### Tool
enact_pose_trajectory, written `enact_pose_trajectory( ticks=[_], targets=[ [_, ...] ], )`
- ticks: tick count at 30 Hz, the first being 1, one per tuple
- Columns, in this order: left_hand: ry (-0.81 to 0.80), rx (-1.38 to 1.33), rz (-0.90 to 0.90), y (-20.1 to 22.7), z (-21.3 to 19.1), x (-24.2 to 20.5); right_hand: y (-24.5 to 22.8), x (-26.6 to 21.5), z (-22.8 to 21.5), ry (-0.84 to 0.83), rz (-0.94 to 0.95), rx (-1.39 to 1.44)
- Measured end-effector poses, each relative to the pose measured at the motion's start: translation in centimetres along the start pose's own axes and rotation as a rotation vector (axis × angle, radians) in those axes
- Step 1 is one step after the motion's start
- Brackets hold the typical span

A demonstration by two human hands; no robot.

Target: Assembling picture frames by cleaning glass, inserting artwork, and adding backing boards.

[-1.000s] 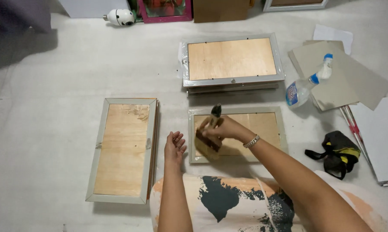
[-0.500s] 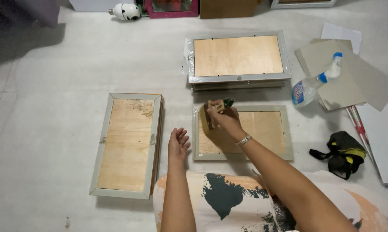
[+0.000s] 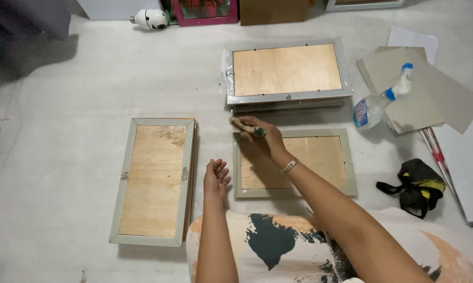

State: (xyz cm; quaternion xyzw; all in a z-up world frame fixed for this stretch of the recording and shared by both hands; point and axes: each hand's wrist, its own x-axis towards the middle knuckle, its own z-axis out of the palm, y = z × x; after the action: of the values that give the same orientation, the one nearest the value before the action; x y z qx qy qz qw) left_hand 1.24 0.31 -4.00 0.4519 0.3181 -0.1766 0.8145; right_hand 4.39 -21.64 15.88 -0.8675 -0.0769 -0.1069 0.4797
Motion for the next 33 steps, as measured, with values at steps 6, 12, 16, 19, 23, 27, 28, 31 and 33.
enact_pose_trajectory(
  ticks=[6, 12, 16, 19, 23, 27, 28, 31, 33],
  targets=[
    [-0.016, 0.013, -0.003, -0.4, -0.4, 0.6, 4.3, -0.8, -0.1, -0.33, -0.081, -0.157],
    [-0.001, 0.022, 0.005, -0.1, -0.3, 0.0, 7.0, -2.8, -5.6, -0.369, 0.434, 0.177],
    [0.032, 0.027, 0.006, 0.2, -0.1, -0.5, 9.3, -5.2, -12.6, -0.329, 0.178, -0.199],
    [0.03, 0.026, 0.005, 0.2, 0.1, -0.4, 12.5, -7.7, -18.6, -0.262, 0.189, -0.193],
    [0.01, 0.029, 0.014, -0.1, -0.3, 0.5, 12.4, -10.1, -24.5, -0.187, 0.338, -0.682],
    [0.007, 0.048, 0.029, 0.0, -0.1, 0.2, 11.4, -10.2, -24.7, -0.04, 0.511, -0.82],
    [0.006, 0.05, 0.027, 0.0, -0.1, 0.3, 11.8, -10.1, -23.8, -0.039, 0.515, -0.82],
    [0.028, 0.05, -0.001, 0.0, -0.4, 0.6, 12.2, -9.7, -21.4, 0.141, 0.515, -0.532],
    [0.03, 0.032, 0.026, -0.2, -0.9, 0.9, 11.6, -9.9, -20.1, 0.23, 0.514, -0.372]
  ],
)
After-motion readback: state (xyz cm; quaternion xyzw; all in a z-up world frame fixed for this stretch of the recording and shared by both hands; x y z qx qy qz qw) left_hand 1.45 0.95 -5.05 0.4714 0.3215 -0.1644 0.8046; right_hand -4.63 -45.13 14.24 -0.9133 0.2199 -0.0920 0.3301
